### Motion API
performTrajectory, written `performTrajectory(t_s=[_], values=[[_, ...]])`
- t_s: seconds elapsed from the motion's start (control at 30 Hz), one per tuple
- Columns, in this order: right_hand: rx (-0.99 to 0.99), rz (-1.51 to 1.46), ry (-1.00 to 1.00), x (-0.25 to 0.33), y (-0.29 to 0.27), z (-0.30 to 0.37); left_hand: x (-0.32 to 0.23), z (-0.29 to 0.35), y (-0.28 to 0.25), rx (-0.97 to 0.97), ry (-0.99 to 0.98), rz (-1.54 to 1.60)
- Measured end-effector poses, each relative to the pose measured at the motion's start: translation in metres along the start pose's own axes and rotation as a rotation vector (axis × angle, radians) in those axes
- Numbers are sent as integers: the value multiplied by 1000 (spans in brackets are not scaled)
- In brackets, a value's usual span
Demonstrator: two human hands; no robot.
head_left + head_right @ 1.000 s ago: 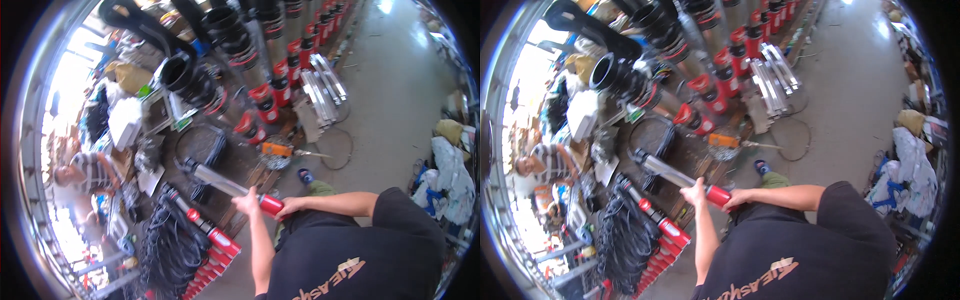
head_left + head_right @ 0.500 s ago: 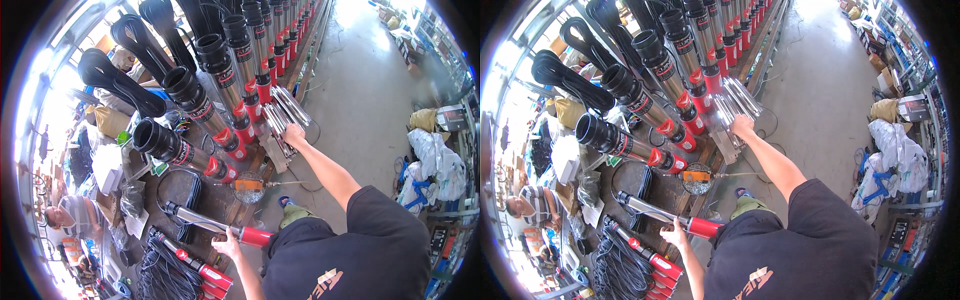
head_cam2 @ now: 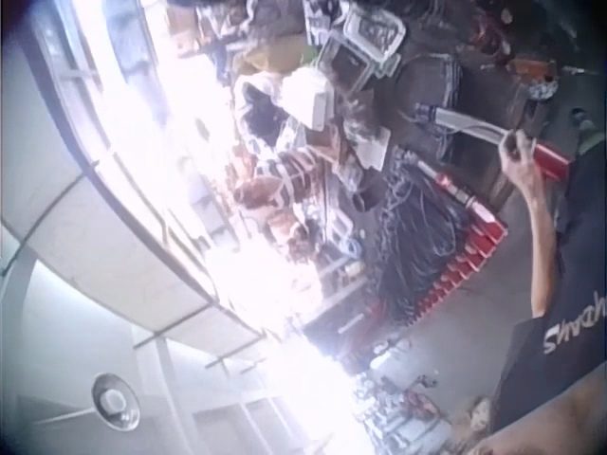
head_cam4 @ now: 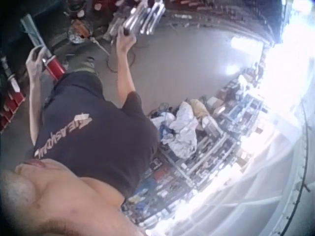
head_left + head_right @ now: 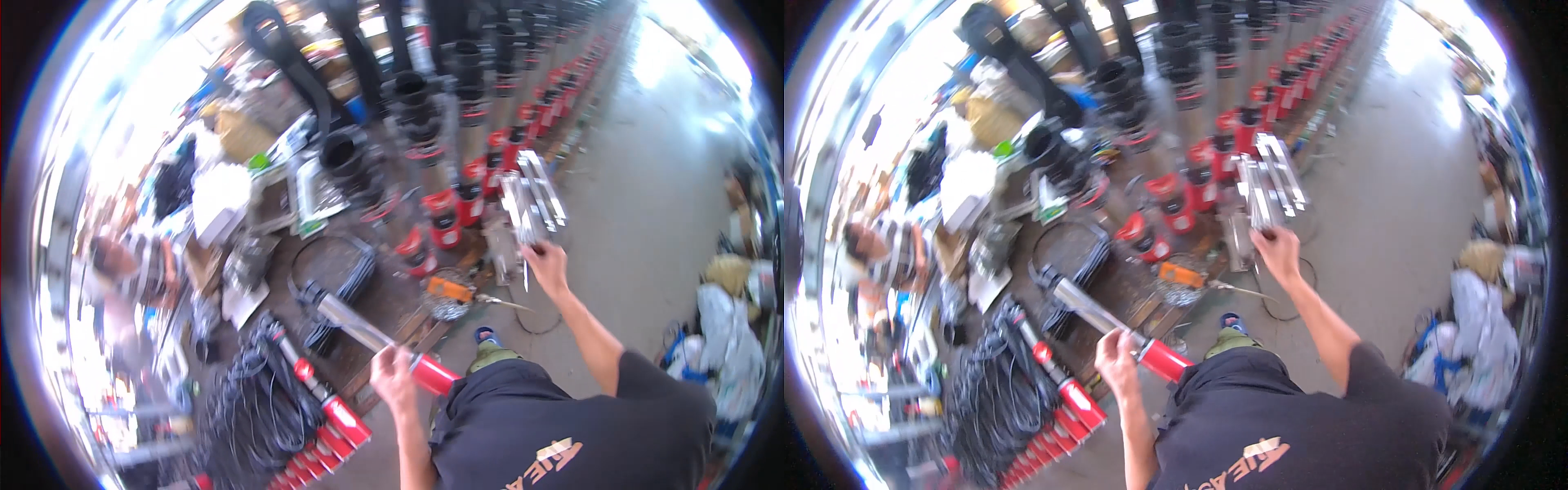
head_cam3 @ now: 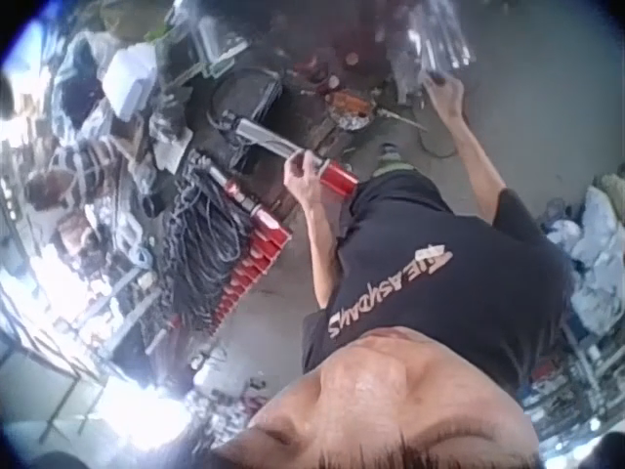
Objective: The person assembles water pumps by securing metal plates with a pneumatic screwdriver, attaching wires, and organizing finished units on a workbench.
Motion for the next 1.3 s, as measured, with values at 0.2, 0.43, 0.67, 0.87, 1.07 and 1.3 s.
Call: performTrajectory(t_s=[0.2,0.43,0.67,0.87,1.07,1.3], values=[[298,-328,-633,139,-13,152,-78,27,80,406,-145,404],[517,-430,-314,208,36,123,-98,5,48,319,-23,239],[1018,-576,29,251,96,133,-90,-2,35,345,-14,101],[960,-461,67,247,137,146,-54,-40,23,283,27,41],[1124,-252,331,174,171,196,-37,-132,37,279,-336,390],[935,62,273,133,98,225,100,-483,-57,-417,155,-311]])
Point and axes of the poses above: each hand's wrist, its own z-axis away from the middle knuckle, its own y-axis out of the palm, x = y × z, the point moved 8 cm from there along -z, towards the middle knuckle, and after that the axes turned 12 degrees about -x, right-handed, at the moved point
